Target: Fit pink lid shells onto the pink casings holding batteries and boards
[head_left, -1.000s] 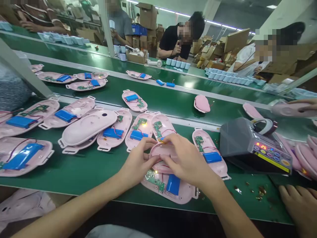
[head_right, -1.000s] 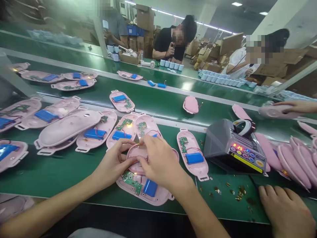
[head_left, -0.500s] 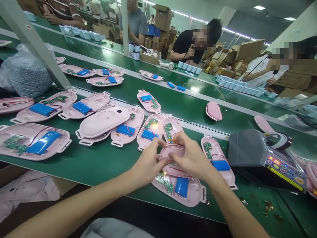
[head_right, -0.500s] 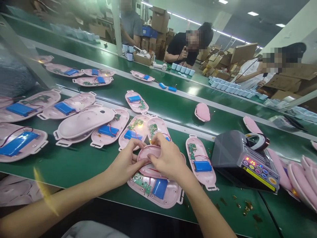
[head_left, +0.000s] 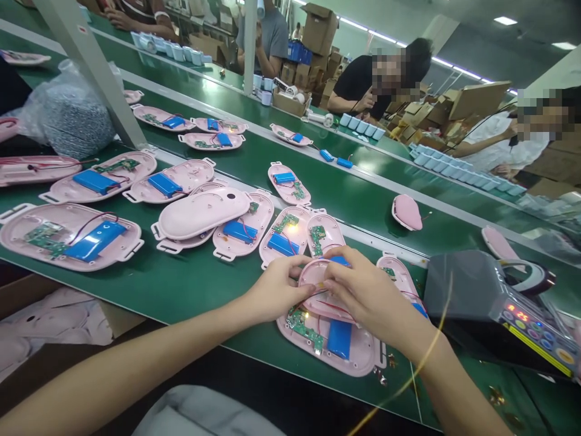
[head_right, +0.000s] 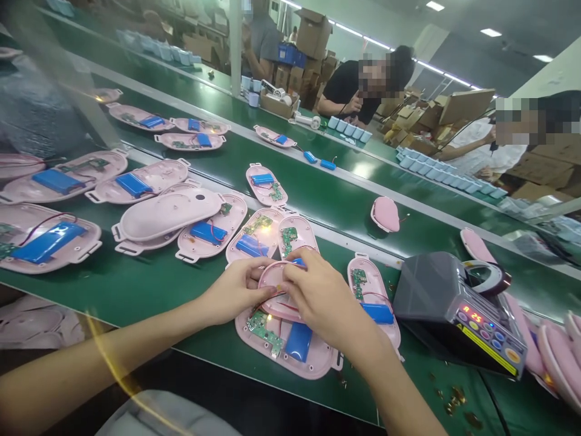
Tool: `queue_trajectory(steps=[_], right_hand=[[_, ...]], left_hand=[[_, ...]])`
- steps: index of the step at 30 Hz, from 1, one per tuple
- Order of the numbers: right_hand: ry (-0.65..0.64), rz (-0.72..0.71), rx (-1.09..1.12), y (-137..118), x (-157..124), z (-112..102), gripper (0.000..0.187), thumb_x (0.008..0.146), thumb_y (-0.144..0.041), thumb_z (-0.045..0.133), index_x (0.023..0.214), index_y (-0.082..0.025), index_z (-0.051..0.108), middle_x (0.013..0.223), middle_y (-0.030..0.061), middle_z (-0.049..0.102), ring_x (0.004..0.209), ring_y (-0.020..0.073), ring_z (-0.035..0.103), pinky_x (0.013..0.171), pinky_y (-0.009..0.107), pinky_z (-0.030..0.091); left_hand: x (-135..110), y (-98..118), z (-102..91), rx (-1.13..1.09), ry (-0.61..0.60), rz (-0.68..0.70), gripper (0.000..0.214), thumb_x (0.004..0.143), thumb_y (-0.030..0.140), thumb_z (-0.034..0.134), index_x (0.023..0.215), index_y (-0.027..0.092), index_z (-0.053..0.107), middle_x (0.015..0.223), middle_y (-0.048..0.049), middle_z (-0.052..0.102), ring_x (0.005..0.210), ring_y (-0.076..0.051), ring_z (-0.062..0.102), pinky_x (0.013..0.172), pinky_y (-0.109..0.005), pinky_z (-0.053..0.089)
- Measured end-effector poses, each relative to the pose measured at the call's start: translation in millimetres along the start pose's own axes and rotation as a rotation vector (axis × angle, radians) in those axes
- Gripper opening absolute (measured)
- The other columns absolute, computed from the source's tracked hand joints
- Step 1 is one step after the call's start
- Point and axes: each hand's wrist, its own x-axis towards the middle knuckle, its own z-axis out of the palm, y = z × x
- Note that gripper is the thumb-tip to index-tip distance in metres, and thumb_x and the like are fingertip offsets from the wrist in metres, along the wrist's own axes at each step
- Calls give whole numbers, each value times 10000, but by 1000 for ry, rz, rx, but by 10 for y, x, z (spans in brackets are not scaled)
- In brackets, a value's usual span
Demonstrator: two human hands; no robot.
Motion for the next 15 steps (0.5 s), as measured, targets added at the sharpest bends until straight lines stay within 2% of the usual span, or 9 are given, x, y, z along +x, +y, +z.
queue_trajectory(steps=[5, 7, 8, 10, 12, 13, 15], right_hand=[[101, -78, -291, -26, 90, 170, 149, 968, -165, 464, 868, -183, 574, 1153, 51, 552, 994, 205, 537, 765, 331, 433], [126, -12, -309, -55, 134, 170, 111, 929, -177, 548, 829, -187, 595, 1117, 31, 578, 991, 202, 552, 733, 305, 423], [132, 73, -303, -67, 159, 146, 95, 896, -209, 615, 805, -186, 599, 1073, 24, 594, 949, 196, 566, 695, 290, 409], [127, 307, -265, -66, 210, 58, 220, 781, -316, 766, 802, -186, 589, 918, 12, 613, 784, 176, 565, 594, 270, 353], [66, 455, -158, -17, 251, -53, 319, 716, -375, 803, 834, -187, 573, 771, -13, 597, 651, 150, 520, 547, 262, 310], [14, 461, -63, 22, 264, -104, 288, 741, -370, 769, 853, -188, 576, 750, -20, 599, 645, 145, 521, 556, 259, 323], [-80, 372, 136, 104, 276, -179, 143, 813, -314, 661, 843, -185, 608, 789, -19, 629, 706, 137, 557, 620, 252, 375]], left_hand=[[-5, -10, 12, -5, 21, 58, 390, 791, 232, 696, 1170, 156, 646, 836, -42, 715, 665, -160, 665, 560, -223, 484], [-18, -10, 24, -5, 27, 92, 370, 799, 233, 693, 1159, 155, 650, 821, -37, 710, 661, -153, 662, 558, -214, 479], [-28, -11, 32, -1, 34, 100, 360, 801, 236, 692, 1149, 153, 649, 820, -39, 709, 662, -154, 665, 554, -212, 477], [-53, -15, 46, 2, 52, 85, 345, 807, 233, 678, 1139, 155, 632, 858, -52, 716, 661, -163, 676, 538, -215, 479], [-81, -14, 53, 8, 65, 67, 331, 818, 218, 642, 1143, 169, 603, 947, -66, 721, 679, -176, 693, 544, -235, 500], [-94, -9, 52, 28, 83, 71, 314, 823, 208, 622, 1134, 176, 591, 990, -69, 717, 703, -182, 699, 566, -249, 514], [-111, 19, 39, 120, 121, 105, 286, 832, 211, 615, 1114, 183, 579, 1031, -62, 707, 802, -202, 699, 663, -284, 534]])
